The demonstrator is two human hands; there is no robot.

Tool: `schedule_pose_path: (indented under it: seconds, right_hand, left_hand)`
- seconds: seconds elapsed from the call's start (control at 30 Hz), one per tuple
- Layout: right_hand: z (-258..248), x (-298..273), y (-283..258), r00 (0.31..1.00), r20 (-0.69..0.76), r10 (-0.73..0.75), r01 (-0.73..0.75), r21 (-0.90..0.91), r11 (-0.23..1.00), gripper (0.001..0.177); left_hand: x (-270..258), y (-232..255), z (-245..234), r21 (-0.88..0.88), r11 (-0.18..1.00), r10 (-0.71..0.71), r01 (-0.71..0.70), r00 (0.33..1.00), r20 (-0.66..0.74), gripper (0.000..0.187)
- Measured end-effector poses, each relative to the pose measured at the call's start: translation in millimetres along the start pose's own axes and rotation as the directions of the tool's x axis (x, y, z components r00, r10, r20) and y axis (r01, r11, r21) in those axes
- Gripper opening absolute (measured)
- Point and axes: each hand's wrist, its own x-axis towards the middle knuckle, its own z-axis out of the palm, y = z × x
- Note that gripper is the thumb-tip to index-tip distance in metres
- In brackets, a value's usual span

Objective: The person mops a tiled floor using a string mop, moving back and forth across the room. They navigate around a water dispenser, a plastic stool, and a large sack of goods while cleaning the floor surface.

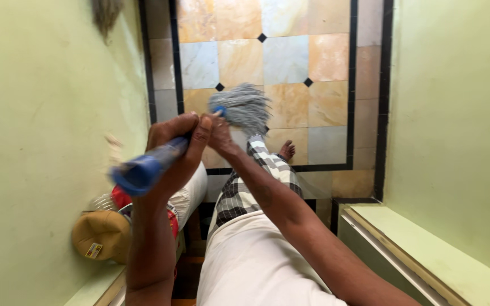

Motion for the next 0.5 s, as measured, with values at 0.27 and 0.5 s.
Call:
schedule_pose_path:
  seconds: [0.27,0.5]
  right_hand:
    - [31,15,-16,0.955,0.182,-0.232,0.243,-0.043,0.969,0.016]
    - [-30,30,21,0.950,0.142,-0.277,0.305,-0.240,0.922,0.010]
  left_hand:
    - [-4,-19,2,0.202,0.967,0.179,-0.156,0.979,-0.099,0.026]
    - [-2,-33,17,0.162,0.969,0.208,-0.186,0.969,-0.132,0.039]
